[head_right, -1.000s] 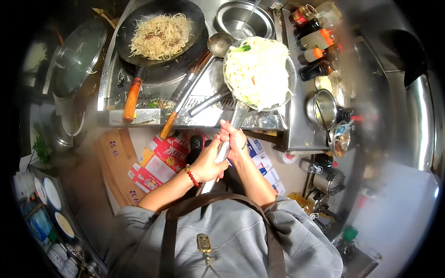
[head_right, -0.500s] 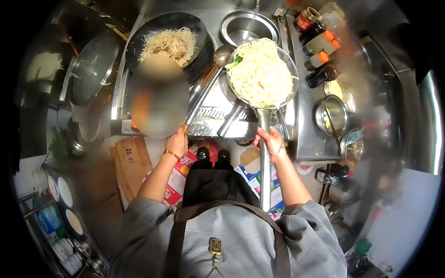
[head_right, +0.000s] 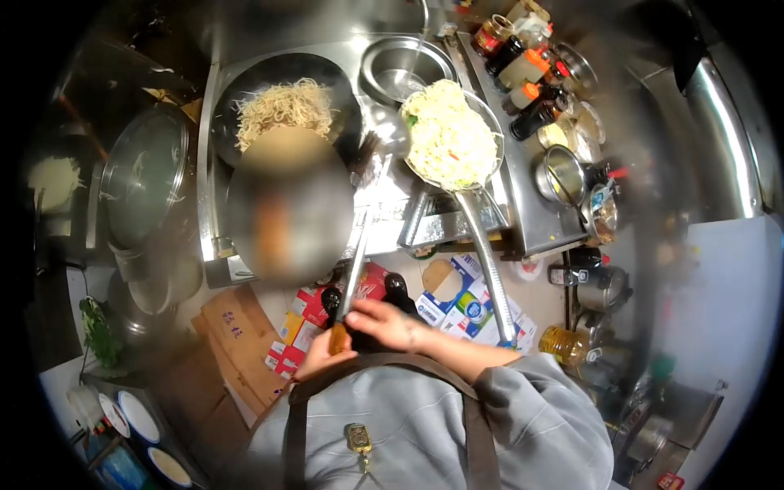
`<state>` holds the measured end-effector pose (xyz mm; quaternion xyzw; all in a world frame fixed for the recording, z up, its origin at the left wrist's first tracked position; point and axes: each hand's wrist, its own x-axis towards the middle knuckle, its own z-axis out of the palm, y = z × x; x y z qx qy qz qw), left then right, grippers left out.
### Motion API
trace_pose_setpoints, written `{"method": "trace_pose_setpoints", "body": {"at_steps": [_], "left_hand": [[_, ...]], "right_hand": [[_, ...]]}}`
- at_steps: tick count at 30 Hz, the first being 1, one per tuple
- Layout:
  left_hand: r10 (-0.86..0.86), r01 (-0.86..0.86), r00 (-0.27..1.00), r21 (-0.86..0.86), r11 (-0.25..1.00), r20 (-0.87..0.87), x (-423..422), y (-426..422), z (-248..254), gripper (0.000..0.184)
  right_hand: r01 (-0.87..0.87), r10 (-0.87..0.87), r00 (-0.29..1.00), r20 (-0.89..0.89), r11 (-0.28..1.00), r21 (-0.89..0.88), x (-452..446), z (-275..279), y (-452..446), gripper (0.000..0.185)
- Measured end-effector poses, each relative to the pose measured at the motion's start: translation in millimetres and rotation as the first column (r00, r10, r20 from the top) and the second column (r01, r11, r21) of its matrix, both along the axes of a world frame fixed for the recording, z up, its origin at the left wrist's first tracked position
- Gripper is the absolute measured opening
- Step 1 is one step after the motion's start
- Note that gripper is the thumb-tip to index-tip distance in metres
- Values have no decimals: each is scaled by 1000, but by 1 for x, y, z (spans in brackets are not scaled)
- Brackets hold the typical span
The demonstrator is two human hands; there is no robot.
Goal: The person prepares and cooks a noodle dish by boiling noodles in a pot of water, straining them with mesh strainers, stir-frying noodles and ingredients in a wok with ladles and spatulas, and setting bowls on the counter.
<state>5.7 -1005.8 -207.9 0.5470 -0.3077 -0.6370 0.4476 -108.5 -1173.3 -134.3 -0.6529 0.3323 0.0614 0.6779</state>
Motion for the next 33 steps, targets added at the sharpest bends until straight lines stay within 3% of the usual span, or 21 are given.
{"method": "trace_pose_setpoints", "body": {"at_steps": [1, 2, 4, 5, 6, 7, 8, 9, 10, 12, 14, 16, 17, 20, 22, 23, 24, 26, 29, 30, 33], "left_hand": [[250, -283, 853, -4, 959, -458, -13, -22, 29, 41], [228, -242, 810, 46, 969, -540, -14, -25, 15, 54], [-43, 48, 999, -387, 921, 22, 11, -30, 1, 50], [-329, 430, 854, -189, 883, 404, 29, -27, 6, 49], [-247, 305, 939, -246, 920, 241, 39, -14, 4, 37], [-154, 151, 988, -107, 983, -16, 53, 3, -17, 35], [-9, 27, 968, 69, 997, -249, 67, 15, -37, 34], [228, -193, 922, 139, 971, -312, 84, 15, -36, 36], [450, -390, 820, 229, 892, -355, 100, 11, -31, 38], [604, -632, 601, 150, 760, -524, 122, -24, -13, 39], [568, -642, 452, 191, 743, -688, 135, -69, 0, 36], [630, -652, 513, 213, 728, -583, 133, -79, -20, 34], [674, -664, 572, 219, 715, -467, 140, -87, -26, 32], [546, -593, 455, 218, 775, -704, 154, -73, -16, 22], [396, -475, 237, 250, 844, -887, 168, -93, -31, 18], [346, -474, 309, 172, 863, -886, 174, -103, -34, 14], [466, -507, 468, 204, 838, -751, 172, -106, -23, 13], [556, -562, 583, 200, 803, -593, 165, -96, -1, 11], [524, -511, 562, 230, 828, -640, 145, -46, 45, 12], [544, -510, 545, 263, 819, -638, 138, -31, 68, 12], [469, -450, 613, 207, 869, -635, 145, -47, 48, 10]], "right_hand": [[162, -170, 984, 56, 979, 128, 10, -4, 21, 21], [304, -338, 937, 85, 912, 275, 19, -10, 39, 22], [385, -434, 860, 267, 897, 220, 25, -28, 33, 18], [433, -454, 870, 192, 890, 143, 19, -33, 22, 17], [471, -471, 877, 96, 882, 23, 16, -16, 6, 17], [420, -417, 906, 69, 868, -265, -4, -29, -14, 13], [498, -463, 865, 195, 838, -221, 1, 4, -25, 8], [459, -458, 888, 31, 887, -56, -4, 30, -46, 9], [362, -369, 929, -21, 922, -139, 6, 58, -51, 13], [179, -202, 974, -99, 963, -203, 26, 69, -66, 20], [-3, -58, 967, -247, 970, -242, 69, 38, -96, 24], [-114, 10, 955, -298, 936, -334, 109, -18, -117, 34], [-57, -29, 970, -243, 940, -336, 117, -10, -123, 36], [72, -87, 979, -183, 994, -86, 124, 27, -129, 47], [140, -127, 968, -218, 989, 45, 137, 4, -108, 49], [108, -85, 966, -243, 990, 86, 147, -5, -98, 51], [-31, 13, 953, -303, 998, -55, 146, -3, -80, 35], [-294, 196, 916, -349, 922, -253, 99, 3, -88, 35], [-518, 337, 851, -402, 661, -543, -2, 40, -122, 40], [-525, 233, 728, -645, 795, -305, 11, 87, -121, 41], [-533, 360, 743, -564, 828, -173, 48, 90, -164, 39]]}}
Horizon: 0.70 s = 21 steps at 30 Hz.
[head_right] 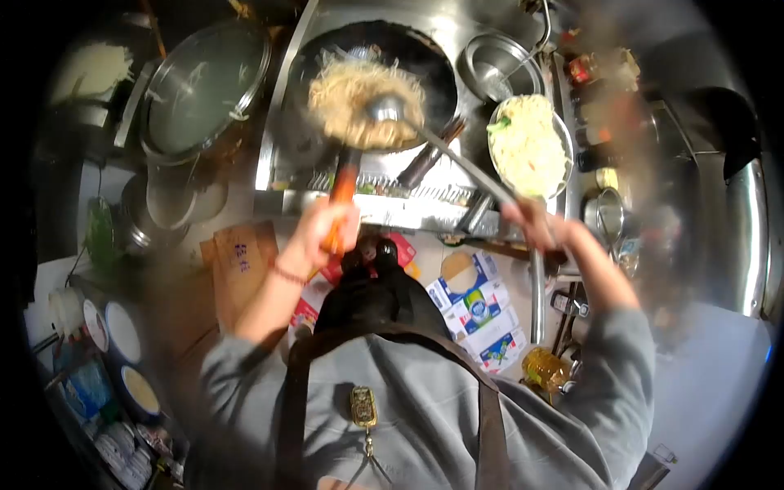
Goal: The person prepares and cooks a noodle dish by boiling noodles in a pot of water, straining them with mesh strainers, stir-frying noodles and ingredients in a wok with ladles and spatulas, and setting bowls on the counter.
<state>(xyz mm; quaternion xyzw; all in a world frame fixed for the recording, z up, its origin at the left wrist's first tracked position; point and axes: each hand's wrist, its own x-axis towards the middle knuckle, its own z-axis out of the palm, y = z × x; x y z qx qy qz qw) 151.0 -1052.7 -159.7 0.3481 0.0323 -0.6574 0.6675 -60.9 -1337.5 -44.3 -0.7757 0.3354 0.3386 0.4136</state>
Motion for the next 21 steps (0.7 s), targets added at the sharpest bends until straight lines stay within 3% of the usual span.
{"method": "trace_pose_setpoints", "body": {"at_steps": [2, 3, 4, 5, 6, 7, 9, 10, 11, 12, 13, 14, 15, 16, 17, 19, 20, 21], "left_hand": [[27, -27, 1000, -34, 999, 13, 8, -20, -21, 15], [51, -48, 998, -73, 996, 38, 13, -16, -33, 15], [73, -69, 995, -55, 996, 73, 4, 6, -39, 7], [57, -56, 998, -48, 997, 29, -7, 25, -19, 7], [48, -47, 999, 66, 997, -14, -14, 43, -11, 10], [77, -74, 997, 69, 995, -32, -20, 48, -2, 9], [51, -52, 998, -44, 998, -35, -8, 29, 11, 9], [38, -44, 996, -73, 996, -82, 5, 11, -4, 9], [129, -128, 990, 30, 991, -62, 12, -11, 16, 10], [110, -109, 993, 14, 994, -52, 17, -22, 8, 9], [97, -98, 995, -13, 995, -35, 25, -35, -6, 9], [80, -80, 997, 7, 997, -2, 31, -44, -16, 9], [71, -72, 997, 40, 997, 22, 33, -47, -27, 9], [53, -55, 998, 47, 997, 46, 33, -47, -37, 10], [44, -49, 995, 48, 998, 86, 33, -45, -43, 11], [71, -72, 996, 7, 997, 53, 32, -32, -30, 13], [66, -71, 996, 82, 994, 60, 27, -19, -15, 14], [53, -54, 998, 43, 998, 22, 18, 1, -5, 14]], "right_hand": [[-112, 110, 994, -21, 966, -233, 44, -34, -23, 40], [-14, 68, 984, 163, 950, -312, 62, -28, -16, 35], [-75, 289, 863, 414, 884, -462, 52, -42, -34, 33], [-93, 518, 645, 562, 783, -614, 36, -51, -54, 33], [-125, 482, 737, 474, 786, -605, 25, -18, -45, 35], [-140, 436, 812, 387, 791, -596, 16, 19, -30, 39], [192, -66, 879, 472, 956, -223, -11, 42, -8, 38], [245, -153, 905, 397, 950, -193, -11, 51, 5, 37], [259, -136, 896, 423, 933, -249, -17, 32, 3, 40], [260, -125, 911, 394, 914, -311, -3, 21, 14, 37], [374, -304, 880, 366, 917, -137, 13, -3, 20, 40], [452, -380, 862, 336, 876, -168, 42, -8, 45, 40], [462, -439, 883, 168, 877, -136, 67, -13, 65, 42], [460, -438, 884, 162, 877, -140, 57, -22, 63, 42], [312, -233, 916, 326, 925, -216, 43, -45, 67, 41], [36, 229, 796, 560, 907, -421, 17, -81, 78, 41], [28, 201, 822, 533, 920, -390, -6, -64, 78, 40], [21, 180, 845, 503, 930, -367, -29, -32, 70, 39]]}}
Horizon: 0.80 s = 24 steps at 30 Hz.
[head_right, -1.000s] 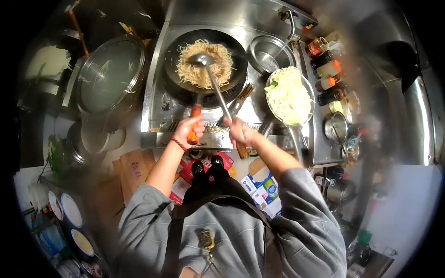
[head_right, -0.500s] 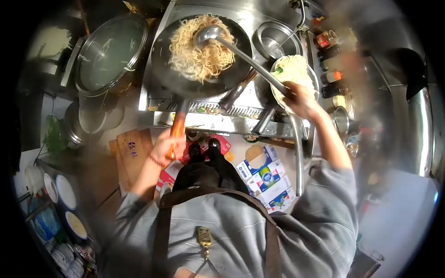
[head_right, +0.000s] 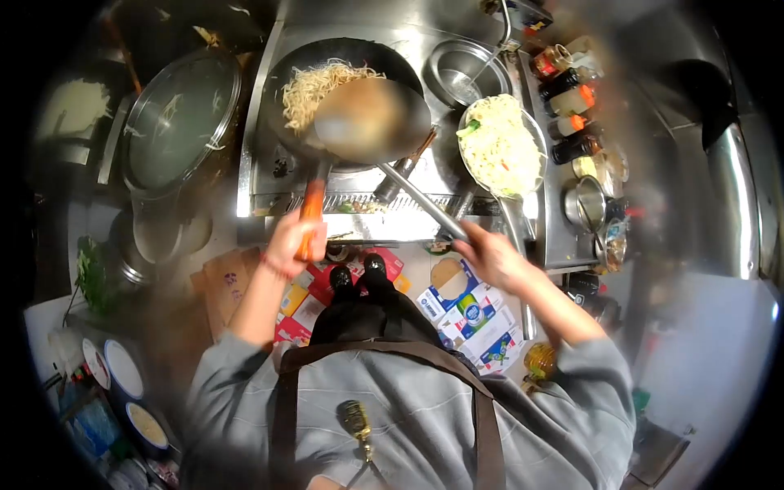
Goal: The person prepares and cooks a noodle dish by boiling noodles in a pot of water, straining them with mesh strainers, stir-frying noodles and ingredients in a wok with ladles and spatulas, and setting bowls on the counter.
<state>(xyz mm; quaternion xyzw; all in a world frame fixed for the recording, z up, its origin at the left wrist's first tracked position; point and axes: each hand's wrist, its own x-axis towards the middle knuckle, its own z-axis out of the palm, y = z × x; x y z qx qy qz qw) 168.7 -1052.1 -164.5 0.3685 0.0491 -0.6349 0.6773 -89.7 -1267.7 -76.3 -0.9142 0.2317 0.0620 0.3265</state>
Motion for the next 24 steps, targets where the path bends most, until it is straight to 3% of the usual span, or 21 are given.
{"method": "trace_pose_setpoints", "body": {"at_steps": [2, 4, 6, 8, 10, 11, 13, 14, 16, 20, 21, 22, 23, 24], "left_hand": [[-47, 47, 999, 20, 999, 0, -13, 25, 24, 14], [-69, 70, 997, -32, 997, 42, -5, 14, 14, 7], [-29, 29, 999, -9, 1000, -31, 10, -24, -8, 5], [50, -48, 998, -65, 997, 33, 1, -20, -27, 9], [-41, 40, 999, -84, 996, -21, -20, 21, -11, 14], [-57, 54, 998, -68, 996, -41, -29, 36, -8, 17], [-7, 10, 998, 47, 999, -65, -25, 28, 15, 16], [-51, 49, 998, -50, 998, -38, -10, 16, 21, 11], [41, -43, 993, -12, 999, -106, 12, -18, 14, 9], [15, -15, 1000, 24, 1000, 4, 11, -44, -19, 11], [-4, 4, 1000, 19, 1000, 27, 12, -42, -27, 11], [-25, 24, 998, 14, 1000, 64, 19, -42, -30, 11], [-14, 13, 999, 8, 1000, 46, 20, -42, -26, 11], [-25, 24, 999, 9, 1000, 39, 21, -43, -25, 11]], "right_hand": [[27, -16, 933, -360, 999, 26, -7, 54, -9, 42], [-6, 14, 942, -335, 1000, 24, 8, 39, -35, 42], [-108, 57, 911, -409, 989, -105, 41, -26, -85, 38], [-44, -13, 983, -183, 952, -304, 81, -35, -88, 36], [36, -20, 985, 174, 995, -94, 70, -42, -106, 39], [107, -108, 994, -7, 993, -55, 71, 16, -83, 41], [300, -267, 949, -165, 928, 221, 44, 63, -70, 39], [265, -247, 964, -99, 923, 278, 27, 68, -67, 40], [360, -346, 932, -112, 834, 419, 18, 73, -53, 42], [596, -504, 799, -327, 735, 322, 92, 23, 3, 44], [320, -291, 941, -173, 931, 175, 78, -4, 0, 43], [19, -20, 998, -54, 1000, -25, 63, -38, -3, 42], [-24, 23, 1000, -22, 996, -85, 34, -48, -19, 41], [17, -18, 997, -75, 1000, -12, 26, -42, -34, 40]]}}
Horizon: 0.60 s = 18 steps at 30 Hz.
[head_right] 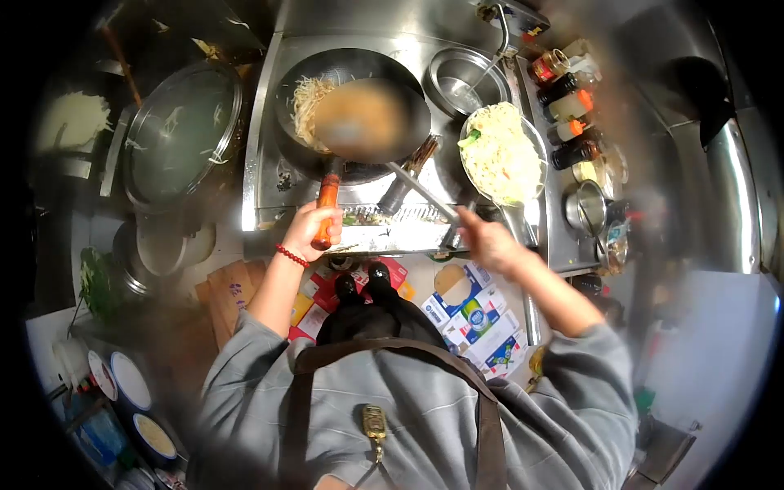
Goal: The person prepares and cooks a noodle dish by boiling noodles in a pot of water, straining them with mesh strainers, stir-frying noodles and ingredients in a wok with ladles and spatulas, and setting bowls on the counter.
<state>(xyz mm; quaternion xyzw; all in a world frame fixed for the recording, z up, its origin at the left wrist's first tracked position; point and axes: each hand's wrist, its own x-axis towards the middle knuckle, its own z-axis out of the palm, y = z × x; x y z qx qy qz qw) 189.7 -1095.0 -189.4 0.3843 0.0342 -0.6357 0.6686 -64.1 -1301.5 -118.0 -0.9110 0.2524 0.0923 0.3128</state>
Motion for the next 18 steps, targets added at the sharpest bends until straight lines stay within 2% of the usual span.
{"method": "trace_pose_setpoints", "body": {"at_steps": [1, 2, 3, 4, 5, 6, 8, 10, 12, 13, 14, 16, 18], "left_hand": [[13, -13, 999, -1, 1000, -29, 1, 0, 0, 11], [13, -13, 998, -3, 1000, -57, 0, -1, -1, 11], [16, -17, 999, -5, 1000, -52, -1, -2, -4, 12], [3, -4, 997, -10, 1000, -82, -1, -3, -11, 13], [8, -9, 998, -18, 1000, -59, -2, -2, -12, 13], [24, -24, 999, -21, 999, -31, -3, 1, -11, 13], [42, -42, 999, -22, 999, 7, -5, 17, 9, 14], [13, -14, 1000, 33, 999, 15, -18, 50, 36, 14], [-34, 33, 999, 57, 998, 28, -33, 73, 52, 20], [-14, 16, 998, 34, 999, -60, -35, 70, 54, 20], [-14, 14, 1000, -16, 1000, 6, -30, 59, 45, 18], [58, -58, 998, 20, 998, -28, -17, 24, 23, 15], [41, -41, 999, -10, 999, -18, -20, 32, 11, 15]], "right_hand": [[49, -46, 997, -56, 997, 66, -8, 7, -15, 38], [-24, 14, 995, -102, 996, -91, 5, 31, -15, 37], [72, -92, 965, -244, 993, -91, 29, 19, -15, 36], [212, -200, 964, -173, 976, 53, 45, -8, -16, 34], [244, -227, 960, -161, 966, 91, 66, -16, 1, 37], [233, -215, 959, -184, 969, 84, 79, 0, 29, 40], [-23, 24, 999, 21, 1000, -16, 34, -14, 37, 44], [67, -59, 961, -269, 997, 23, -16, 42, 28, 46], [-21, -15, 937, -349, 995, -99, -43, 67, -4, 44], [-91, 61, 966, -251, 990, -111, -43, 55, -29, 44], [-146, 129, 980, -154, 984, -105, -34, 35, -48, 43], [-93, 56, 981, -186, 975, -200, 30, 17, -65, 41], [-101, 132, 989, 66, 930, -353, 59, 0, -76, 37]]}}
